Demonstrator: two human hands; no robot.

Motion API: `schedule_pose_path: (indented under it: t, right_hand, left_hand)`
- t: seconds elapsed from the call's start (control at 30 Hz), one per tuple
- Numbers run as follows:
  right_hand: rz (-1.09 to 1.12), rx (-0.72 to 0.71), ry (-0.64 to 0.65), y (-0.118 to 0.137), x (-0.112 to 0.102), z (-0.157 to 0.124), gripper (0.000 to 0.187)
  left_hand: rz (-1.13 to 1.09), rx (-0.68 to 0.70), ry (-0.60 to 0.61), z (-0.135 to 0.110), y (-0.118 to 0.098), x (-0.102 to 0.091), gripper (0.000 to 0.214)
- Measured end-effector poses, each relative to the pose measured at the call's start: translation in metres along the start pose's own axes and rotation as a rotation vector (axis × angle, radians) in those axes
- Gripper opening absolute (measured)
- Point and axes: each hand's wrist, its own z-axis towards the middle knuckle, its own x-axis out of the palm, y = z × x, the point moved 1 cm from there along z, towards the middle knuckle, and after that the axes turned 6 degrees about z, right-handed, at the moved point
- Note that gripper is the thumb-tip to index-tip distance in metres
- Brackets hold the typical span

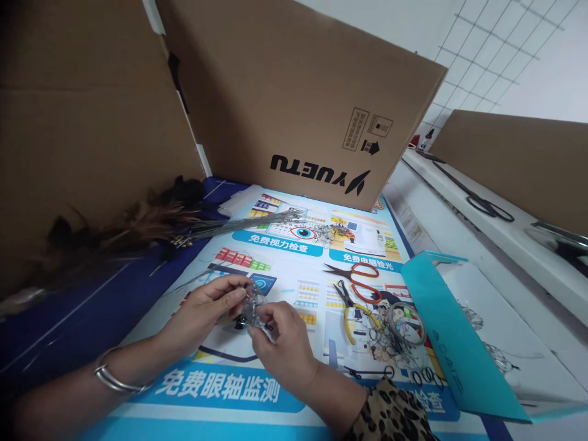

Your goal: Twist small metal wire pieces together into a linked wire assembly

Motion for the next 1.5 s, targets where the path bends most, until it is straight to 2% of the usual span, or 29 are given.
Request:
schedule_pose_path:
  t: [0.13,0.27,0.5,0.57,0.73,0.97,1.1,1.37,1.5]
  right_hand:
    - [0.147,0.107,0.023,-0.007,-0.001,0.0,0.009]
    - [0.41,0.201,-0.002,-0.017,-0.003,0.003,0.009]
    - [0.605,0.226,-0.083,-0.016,-0.003,0.005,0.015]
    - [0.617,0.22,-0.097,-0.018,-0.004,0.004,0.016]
    - [0.613,0.204,-0.108,-0.022,-0.005,0.004,0.017]
    - [0.531,0.149,-0.076,-0.018,-0.003,0.0,0.016]
    - [0.43,0.114,-0.08,-0.02,-0.002,-0.001,0.012]
    - [0.456,0.132,-0.034,-0.02,0.001,-0.002,0.011]
    - [0.43,0.14,-0.005,-0.019,0.0,-0.003,0.009]
  left_hand:
    - [-0.001,0.071,-0.021,0.0,-0.002,0.002,0.034]
    - [0.105,0.096,-0.044,-0.001,0.001,0.0,0.022]
    - [0.235,0.261,-0.098,-0.005,0.002,0.0,0.015]
    - [0.256,0.273,-0.073,-0.007,0.002,0.001,0.016]
    - [0.294,0.188,0.084,-0.007,0.006,0.005,0.023]
    - [0.317,0.153,0.163,-0.005,0.012,0.004,0.022]
    - [0.306,0.136,0.158,-0.004,0.015,0.003,0.02]
    - [0.327,0.191,0.026,-0.002,0.016,0.001,0.018]
    - [0.344,0.191,0.013,-0.001,0.018,-0.001,0.019]
